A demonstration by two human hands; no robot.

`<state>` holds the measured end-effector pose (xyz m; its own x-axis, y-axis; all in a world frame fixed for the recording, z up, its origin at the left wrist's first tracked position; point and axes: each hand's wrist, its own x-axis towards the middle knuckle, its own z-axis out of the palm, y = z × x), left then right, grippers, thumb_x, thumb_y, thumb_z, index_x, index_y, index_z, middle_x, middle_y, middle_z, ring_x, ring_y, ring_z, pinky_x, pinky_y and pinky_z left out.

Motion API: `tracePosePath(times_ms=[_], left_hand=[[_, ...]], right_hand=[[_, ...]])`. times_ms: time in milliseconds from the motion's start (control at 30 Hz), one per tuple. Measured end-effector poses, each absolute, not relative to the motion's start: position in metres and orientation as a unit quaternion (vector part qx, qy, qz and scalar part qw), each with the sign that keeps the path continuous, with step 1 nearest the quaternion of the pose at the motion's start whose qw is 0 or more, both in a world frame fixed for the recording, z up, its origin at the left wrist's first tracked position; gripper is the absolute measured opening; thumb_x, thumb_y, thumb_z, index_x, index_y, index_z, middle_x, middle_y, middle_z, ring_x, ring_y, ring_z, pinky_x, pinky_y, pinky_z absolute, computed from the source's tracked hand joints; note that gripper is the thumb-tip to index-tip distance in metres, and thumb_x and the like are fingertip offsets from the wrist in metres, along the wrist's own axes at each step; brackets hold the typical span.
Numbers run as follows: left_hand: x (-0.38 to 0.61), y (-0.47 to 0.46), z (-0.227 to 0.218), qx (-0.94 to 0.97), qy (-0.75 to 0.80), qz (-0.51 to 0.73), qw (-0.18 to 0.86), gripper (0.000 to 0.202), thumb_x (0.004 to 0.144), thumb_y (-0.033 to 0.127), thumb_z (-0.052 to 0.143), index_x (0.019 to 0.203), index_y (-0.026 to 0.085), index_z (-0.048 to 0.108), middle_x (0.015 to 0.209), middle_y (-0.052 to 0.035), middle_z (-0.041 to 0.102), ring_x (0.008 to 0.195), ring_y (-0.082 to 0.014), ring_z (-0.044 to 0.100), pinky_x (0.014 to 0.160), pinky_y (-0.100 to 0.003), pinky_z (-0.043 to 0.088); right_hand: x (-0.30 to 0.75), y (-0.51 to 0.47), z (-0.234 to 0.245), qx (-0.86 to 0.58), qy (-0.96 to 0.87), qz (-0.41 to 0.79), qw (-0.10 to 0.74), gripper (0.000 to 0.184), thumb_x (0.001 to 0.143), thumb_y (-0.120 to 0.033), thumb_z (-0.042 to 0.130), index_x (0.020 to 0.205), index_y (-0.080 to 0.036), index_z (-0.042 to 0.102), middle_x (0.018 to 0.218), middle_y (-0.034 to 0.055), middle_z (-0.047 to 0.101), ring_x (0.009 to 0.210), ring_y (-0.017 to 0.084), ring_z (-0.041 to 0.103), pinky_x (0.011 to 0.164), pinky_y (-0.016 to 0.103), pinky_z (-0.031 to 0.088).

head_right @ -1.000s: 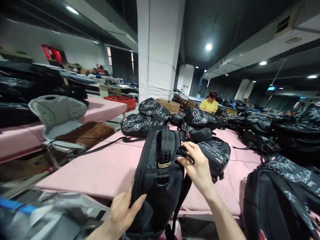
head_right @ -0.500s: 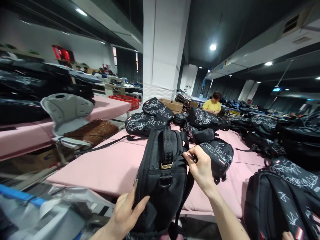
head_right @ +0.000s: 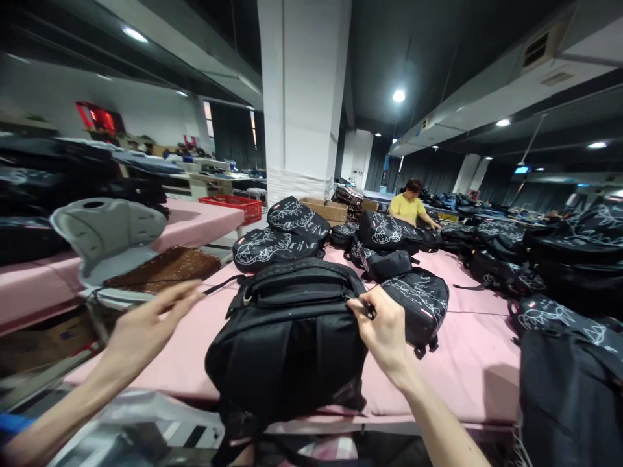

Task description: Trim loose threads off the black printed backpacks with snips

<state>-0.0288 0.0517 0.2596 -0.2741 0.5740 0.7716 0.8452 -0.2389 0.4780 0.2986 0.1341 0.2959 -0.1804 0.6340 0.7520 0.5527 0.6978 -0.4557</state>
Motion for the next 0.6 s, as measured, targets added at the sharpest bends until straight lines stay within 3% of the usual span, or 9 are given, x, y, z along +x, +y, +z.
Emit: tracePosePath(times_ms=[100,233,433,533,600], left_hand=[[0.015,0.045,0.296,-0.672,-0.481,-0.502,0.255,0.029,0.087,0.032,0.049,0.114,0.023,0.054,0.101,-0.0016,0.064,0.093,-0.0196,0.059,0.085,-0.034,0.046],[0.088,0.048,0.309,-0.782,-0.395,-0.317,0.364,0.029,0.084,0.036,0.055,0.104,0.015,0.06,0.094,-0.0076,0.066,0.084,-0.0231,0.057,0.07,-0.035,0.044],[0.109,0.056,0.292,-0.776,-0.373,-0.315,0.398,0.031,0.088,0.036,0.047,0.097,0.011,0.061,0.085,-0.0101,0.064,0.076,-0.0211,0.057,0.069,-0.034,0.046],[0.092,0.054,0.288,-0.777,-0.371,-0.337,0.381,0.029,0.089,0.036,0.043,0.096,0.014,0.061,0.09,-0.0093,0.064,0.084,-0.0204,0.059,0.074,-0.032,0.048],[0.072,0.053,0.285,-0.775,-0.38,-0.346,0.368,0.029,0.088,0.039,0.044,0.097,0.017,0.061,0.1,-0.0096,0.064,0.093,-0.0213,0.06,0.08,-0.032,0.049]], right_hand=[[0.286,0.125,0.294,-0.367,-0.763,0.038,0.531,0.029,0.084,-0.034,0.054,0.06,-0.019,0.048,0.057,-0.0019,0.052,0.052,0.011,0.047,0.052,0.023,0.036],[0.286,0.126,0.296,-0.359,-0.776,0.02,0.518,0.027,0.085,-0.03,0.053,0.061,-0.019,0.048,0.057,-0.0025,0.05,0.051,0.01,0.046,0.05,0.022,0.035],[0.296,0.133,0.302,-0.426,-0.776,-0.117,0.451,0.014,0.081,-0.02,0.052,0.067,-0.017,0.055,0.066,0.0021,0.058,0.057,0.013,0.053,0.053,0.023,0.035],[0.297,0.139,0.305,-0.348,-0.825,-0.011,0.445,0.013,0.082,-0.02,0.053,0.072,-0.017,0.061,0.07,0.0025,0.062,0.061,0.013,0.058,0.057,0.022,0.042],[0.298,0.139,0.302,-0.254,-0.852,0.09,0.449,0.012,0.084,-0.023,0.054,0.084,-0.018,0.066,0.084,0.0044,0.067,0.073,0.014,0.064,0.066,0.023,0.049]])
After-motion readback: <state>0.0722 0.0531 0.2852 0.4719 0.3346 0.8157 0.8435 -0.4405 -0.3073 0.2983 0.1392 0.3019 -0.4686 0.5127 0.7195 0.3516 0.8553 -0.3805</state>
